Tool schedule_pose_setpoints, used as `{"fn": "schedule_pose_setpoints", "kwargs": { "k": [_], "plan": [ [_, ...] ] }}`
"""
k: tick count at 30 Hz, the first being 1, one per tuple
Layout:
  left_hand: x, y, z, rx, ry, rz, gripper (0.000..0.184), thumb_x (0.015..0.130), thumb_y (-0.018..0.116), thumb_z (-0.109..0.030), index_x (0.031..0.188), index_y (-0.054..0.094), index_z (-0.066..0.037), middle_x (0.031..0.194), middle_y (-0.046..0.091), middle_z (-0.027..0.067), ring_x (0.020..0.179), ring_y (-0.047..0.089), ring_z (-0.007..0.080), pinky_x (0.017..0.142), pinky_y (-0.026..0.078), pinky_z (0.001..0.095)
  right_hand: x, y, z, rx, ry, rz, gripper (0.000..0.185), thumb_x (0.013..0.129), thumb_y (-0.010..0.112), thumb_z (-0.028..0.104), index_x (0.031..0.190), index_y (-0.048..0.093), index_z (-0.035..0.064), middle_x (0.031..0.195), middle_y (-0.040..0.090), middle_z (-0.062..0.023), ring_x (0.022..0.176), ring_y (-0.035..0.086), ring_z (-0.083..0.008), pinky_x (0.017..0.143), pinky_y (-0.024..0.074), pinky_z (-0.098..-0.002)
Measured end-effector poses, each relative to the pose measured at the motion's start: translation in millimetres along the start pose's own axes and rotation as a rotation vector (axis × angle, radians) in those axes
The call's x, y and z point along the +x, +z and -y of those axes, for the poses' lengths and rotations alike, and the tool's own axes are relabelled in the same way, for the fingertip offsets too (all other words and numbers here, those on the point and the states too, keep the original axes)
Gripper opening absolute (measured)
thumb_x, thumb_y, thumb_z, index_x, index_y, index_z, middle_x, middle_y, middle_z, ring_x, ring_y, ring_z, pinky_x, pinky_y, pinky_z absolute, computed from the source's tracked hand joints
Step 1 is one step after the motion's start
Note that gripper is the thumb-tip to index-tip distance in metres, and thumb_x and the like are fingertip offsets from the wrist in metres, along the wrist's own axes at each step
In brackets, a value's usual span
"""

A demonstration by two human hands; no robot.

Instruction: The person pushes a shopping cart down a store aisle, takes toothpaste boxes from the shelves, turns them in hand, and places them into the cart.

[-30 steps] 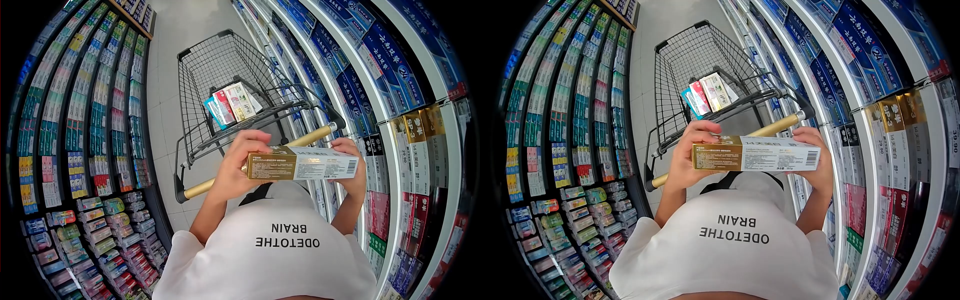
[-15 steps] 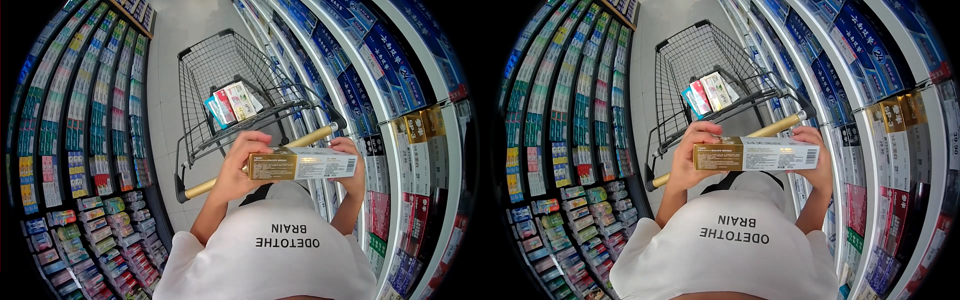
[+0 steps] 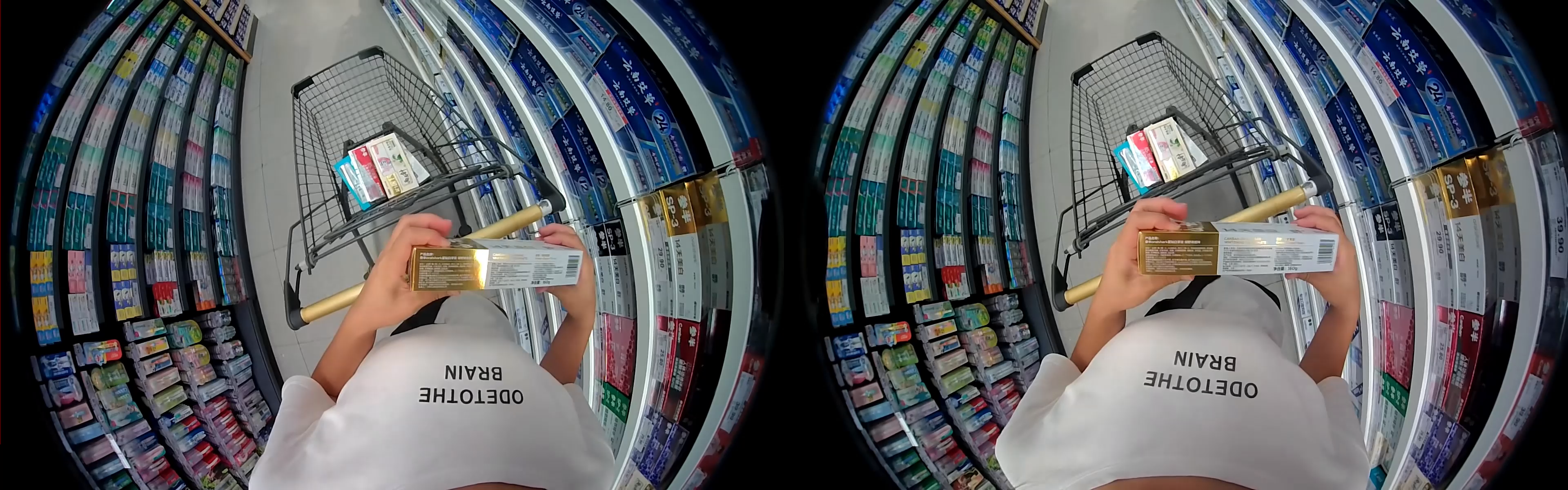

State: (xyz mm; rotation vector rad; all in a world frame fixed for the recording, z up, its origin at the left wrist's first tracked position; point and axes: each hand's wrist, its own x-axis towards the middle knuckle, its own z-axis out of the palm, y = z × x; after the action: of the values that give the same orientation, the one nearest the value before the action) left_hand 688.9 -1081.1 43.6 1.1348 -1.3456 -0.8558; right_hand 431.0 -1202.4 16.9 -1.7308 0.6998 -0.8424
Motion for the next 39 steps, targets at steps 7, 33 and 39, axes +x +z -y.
{"fn": "schedule_pose_setpoints", "kwargs": {
  "k": [7, 33, 39],
  "plan": [
    [2, 1, 0, 0.002, 0.021, -0.001, 0.058, 0.063, 0.080, 0.000, 0.109, 0.045, -0.008, 0.127, 0.039, 0.0148, 0.109, 0.047, 0.0225, 0.089, 0.045, 0.0348, 0, 1, -3, 0.046, -0.009, -0.020, 0.069, 0.048, 0.088, 0.016, 0.107, 0.055, 0.0036, 0.117, 0.051, -0.0130, 0.105, 0.053, -0.0227, 0.089, 0.0444, -0.0329],
    [5, -3, 2, -0.001, 0.007, 0.008, 0.059, 0.061, 0.080, 0.001, 0.109, 0.047, -0.008, 0.127, 0.040, 0.0150, 0.114, 0.046, 0.0241, 0.091, 0.044, 0.0354, -1, -5, 21, -0.032, -0.064, -0.065, 0.072, 0.044, 0.090, 0.016, 0.107, 0.055, 0.0053, 0.117, 0.049, -0.0121, 0.101, 0.055, -0.0212, 0.086, 0.0468, -0.0323],
    [5, -4, 9, -0.085, -0.052, 0.004, 0.062, 0.062, 0.079, 0.002, 0.113, 0.044, -0.007, 0.127, 0.041, 0.0148, 0.116, 0.046, 0.0233, 0.094, 0.042, 0.0356, 3, -3, 33, -0.120, -0.136, -0.089, 0.069, 0.045, 0.089, 0.024, 0.102, 0.055, 0.0053, 0.116, 0.049, -0.0131, 0.102, 0.054, -0.0240, 0.087, 0.0462, -0.0335]
  ]
}}
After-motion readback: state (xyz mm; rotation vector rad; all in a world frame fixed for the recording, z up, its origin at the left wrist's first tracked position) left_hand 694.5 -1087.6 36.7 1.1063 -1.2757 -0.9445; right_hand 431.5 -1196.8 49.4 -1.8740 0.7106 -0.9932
